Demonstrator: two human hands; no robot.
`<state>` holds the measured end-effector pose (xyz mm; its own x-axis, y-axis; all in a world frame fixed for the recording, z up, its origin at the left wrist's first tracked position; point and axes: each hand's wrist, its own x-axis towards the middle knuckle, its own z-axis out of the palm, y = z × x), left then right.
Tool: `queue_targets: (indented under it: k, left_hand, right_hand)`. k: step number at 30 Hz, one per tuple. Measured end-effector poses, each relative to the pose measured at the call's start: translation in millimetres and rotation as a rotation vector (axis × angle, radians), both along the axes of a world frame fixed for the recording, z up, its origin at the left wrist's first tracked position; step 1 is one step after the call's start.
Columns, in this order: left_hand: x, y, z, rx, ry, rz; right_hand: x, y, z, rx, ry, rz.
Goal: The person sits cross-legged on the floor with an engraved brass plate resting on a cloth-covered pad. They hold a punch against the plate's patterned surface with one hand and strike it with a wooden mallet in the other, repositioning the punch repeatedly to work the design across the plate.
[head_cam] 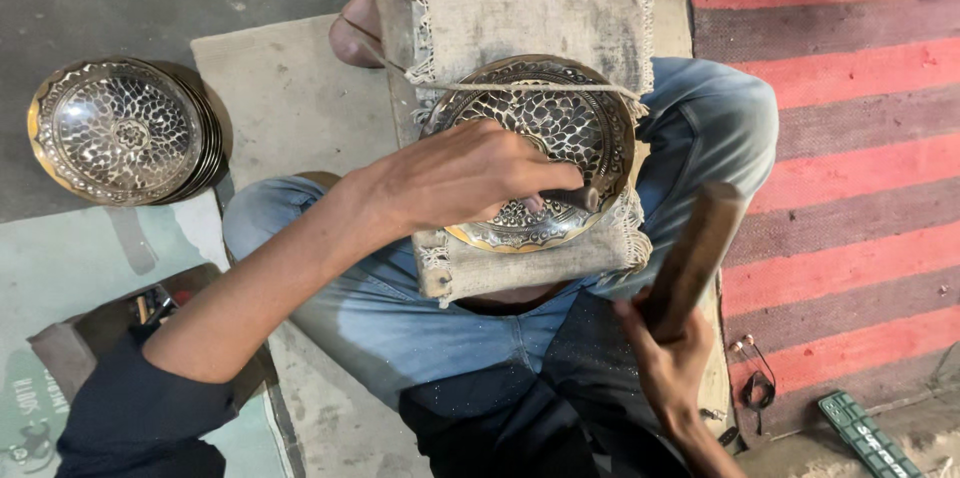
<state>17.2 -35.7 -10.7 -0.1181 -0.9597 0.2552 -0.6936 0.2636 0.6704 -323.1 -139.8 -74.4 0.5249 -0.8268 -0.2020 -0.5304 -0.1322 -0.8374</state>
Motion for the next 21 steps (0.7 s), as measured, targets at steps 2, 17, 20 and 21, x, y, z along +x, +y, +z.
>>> queue_targets:
  k: [2, 17, 20, 21]
  left_hand:
    - [-1, -1, -3, 0.001, -0.018, 0.016]
    - [-2, -1, -13, -0.008, -0.051, 0.063]
    - [0, 0, -14, 0.016, -0.051, 0.045]
    - [1, 0, -14, 0.043, -0.057, 0.030]
  right_hand:
    - [10, -2, 8, -0.096, 0.033, 0.020]
    - [47, -16, 40, -0.366, -0.012, 0.152]
    - [45, -16, 39, -0.242, 0.012, 0.137]
    - [45, -17, 37, -0.287, 0.035, 0.122]
